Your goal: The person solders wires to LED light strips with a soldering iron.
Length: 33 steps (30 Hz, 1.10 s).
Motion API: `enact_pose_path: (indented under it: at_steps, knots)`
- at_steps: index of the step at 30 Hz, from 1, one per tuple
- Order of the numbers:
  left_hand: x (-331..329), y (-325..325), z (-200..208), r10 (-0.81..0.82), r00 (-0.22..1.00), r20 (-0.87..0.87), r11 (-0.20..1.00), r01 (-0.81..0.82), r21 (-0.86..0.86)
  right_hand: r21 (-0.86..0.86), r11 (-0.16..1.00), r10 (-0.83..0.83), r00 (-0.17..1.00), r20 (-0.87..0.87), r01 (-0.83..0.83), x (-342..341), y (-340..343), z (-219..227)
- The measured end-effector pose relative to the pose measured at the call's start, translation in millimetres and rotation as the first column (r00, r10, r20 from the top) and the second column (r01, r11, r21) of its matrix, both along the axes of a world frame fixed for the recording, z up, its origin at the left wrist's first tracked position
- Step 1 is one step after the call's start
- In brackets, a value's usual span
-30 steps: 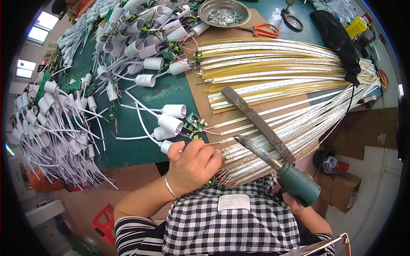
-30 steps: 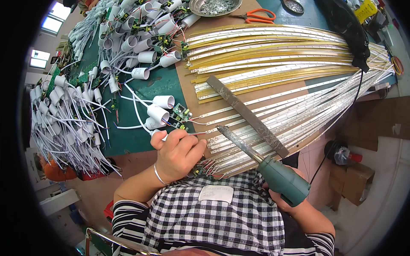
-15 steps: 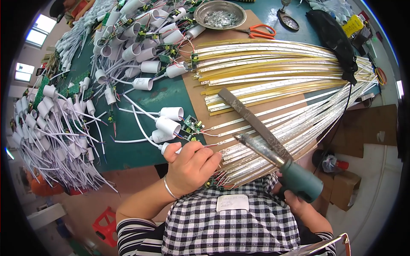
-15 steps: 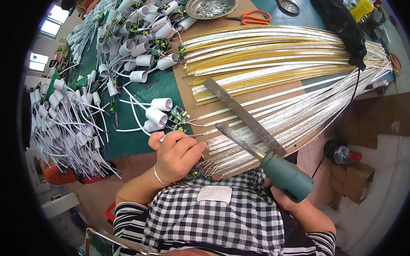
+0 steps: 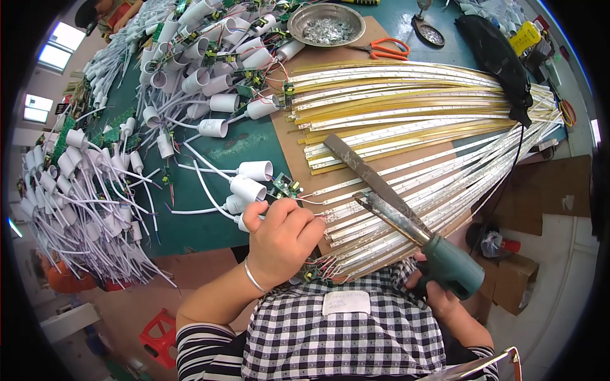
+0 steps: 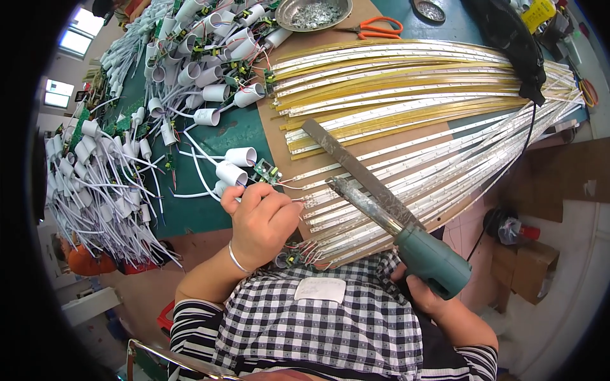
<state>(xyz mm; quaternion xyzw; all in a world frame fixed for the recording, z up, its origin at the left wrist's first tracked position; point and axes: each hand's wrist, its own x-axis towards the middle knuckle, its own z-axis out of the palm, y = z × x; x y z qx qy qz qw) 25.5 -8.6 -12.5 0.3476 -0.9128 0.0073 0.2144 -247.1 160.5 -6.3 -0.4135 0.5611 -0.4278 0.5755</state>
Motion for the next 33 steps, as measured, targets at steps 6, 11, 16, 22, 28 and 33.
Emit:
enact_pose_path:
  at_steps: [6, 11, 16, 22, 28, 33]
  knots:
    - [8.2, 4.3, 0.0, 0.001, 0.998, -0.056, 1.000, -0.002, -0.019, 0.034, 0.996, 0.080, 0.996, -0.039, -0.079, -6.1, 8.6, -10.1]
    - [9.7, 4.1, -0.2, -0.007, 0.998, -0.056, 0.998, 0.004, -0.065, -0.047, 0.998, 0.030, 0.975, -0.220, -0.041, 3.5, -2.9, -2.3]
    - [10.1, 5.7, -4.3, -0.002, 0.999, -0.049, 0.995, -0.002, -0.096, -0.110, 0.991, 0.060, 0.979, -0.193, -0.082, 8.3, -15.5, 7.9]
    - [9.5, 4.2, -8.2, -0.008, 0.999, -0.037, 0.995, 0.005, -0.096, -0.016, 0.998, 0.060, 0.994, -0.093, -0.062, 10.7, -21.0, 11.6]
    - [9.0, 3.9, -8.1, -0.004, 0.999, -0.034, 0.996, 0.001, -0.092, -0.169, 0.968, 0.128, 0.941, -0.314, -0.188, 9.4, -22.0, 0.1]
    - [8.8, 4.0, -7.9, -0.001, 0.999, -0.041, 0.996, -0.002, -0.090, -0.169, 0.965, 0.134, 0.929, -0.346, -0.202, 13.0, -27.1, 5.8]
